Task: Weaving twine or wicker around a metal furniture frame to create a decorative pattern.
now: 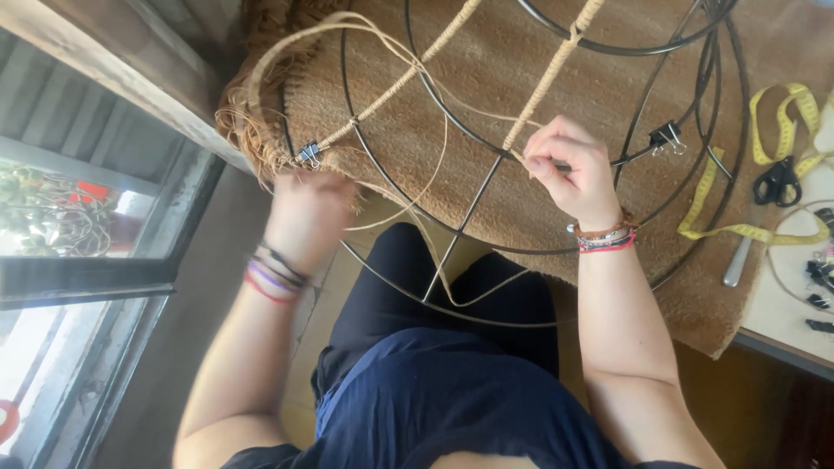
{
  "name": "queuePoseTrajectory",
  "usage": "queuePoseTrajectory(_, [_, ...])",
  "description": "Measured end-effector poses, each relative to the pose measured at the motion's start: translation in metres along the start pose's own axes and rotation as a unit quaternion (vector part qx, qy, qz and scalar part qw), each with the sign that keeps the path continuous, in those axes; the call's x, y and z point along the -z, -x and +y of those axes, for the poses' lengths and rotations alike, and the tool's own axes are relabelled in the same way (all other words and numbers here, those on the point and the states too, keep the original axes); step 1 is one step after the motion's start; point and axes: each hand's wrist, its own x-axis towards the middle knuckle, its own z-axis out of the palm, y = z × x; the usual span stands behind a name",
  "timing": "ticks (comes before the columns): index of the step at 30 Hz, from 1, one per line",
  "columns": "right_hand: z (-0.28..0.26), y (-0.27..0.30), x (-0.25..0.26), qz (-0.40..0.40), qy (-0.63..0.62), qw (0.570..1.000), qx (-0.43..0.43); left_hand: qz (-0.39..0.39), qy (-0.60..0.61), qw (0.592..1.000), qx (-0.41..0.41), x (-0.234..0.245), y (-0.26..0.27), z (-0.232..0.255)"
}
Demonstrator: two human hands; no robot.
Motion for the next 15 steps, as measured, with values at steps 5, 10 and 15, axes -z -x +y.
queuePoseTrajectory(5, [-0.047,0.007,-0.014,-0.019,0.226,0.97,0.087,-0.015,0.657,0.753,0.028,-0.039,-0.07,0.096])
queuePoseTrajectory(10, [-0.124,0.009,-0.015,-0.04,0.363,0.917,0.158,-0.14,0.976,0.153,0.06,-0.062,-0.128,0.118])
queuePoseTrajectory(15, [-0.134,0.05,0.029,-0.03,0.321,0.942,0.098,-0.076,0.912,0.382,0.129,-0.064,-0.13,0.116])
